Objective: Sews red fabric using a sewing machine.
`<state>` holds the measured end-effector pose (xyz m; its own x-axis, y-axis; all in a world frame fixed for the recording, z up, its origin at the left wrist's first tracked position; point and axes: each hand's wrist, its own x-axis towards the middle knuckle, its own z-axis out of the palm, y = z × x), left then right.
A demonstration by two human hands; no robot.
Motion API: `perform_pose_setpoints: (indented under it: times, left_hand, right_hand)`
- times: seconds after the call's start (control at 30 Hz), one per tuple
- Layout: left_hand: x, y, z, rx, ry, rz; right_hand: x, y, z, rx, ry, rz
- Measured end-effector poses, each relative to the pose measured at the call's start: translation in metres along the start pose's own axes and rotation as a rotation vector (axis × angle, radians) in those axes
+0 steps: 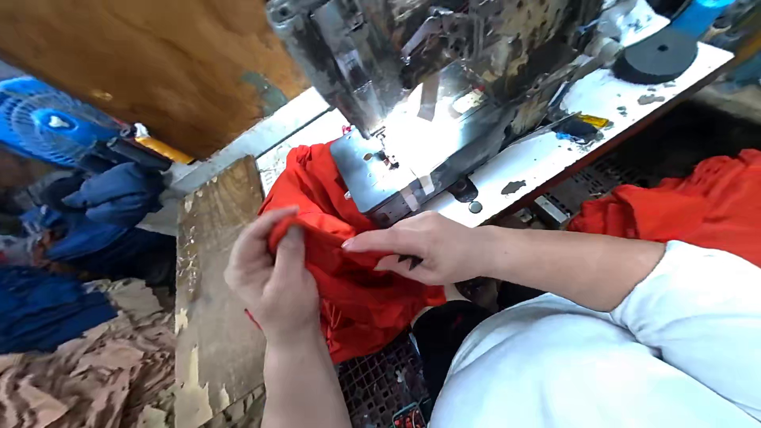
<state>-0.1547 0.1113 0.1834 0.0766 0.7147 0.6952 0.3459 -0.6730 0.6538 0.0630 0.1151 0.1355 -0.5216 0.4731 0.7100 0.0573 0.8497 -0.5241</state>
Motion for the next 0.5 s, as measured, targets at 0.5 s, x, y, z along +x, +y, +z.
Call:
perform_pose_setpoints:
  times: [0.5]
  left_hand:
    - [0.090, -0.095, 0.116, 0.673, -0.339, -0.195]
  right_hand:
    - [-0.043, 0.038, -0.041, 0.283, 0.145, 0.785]
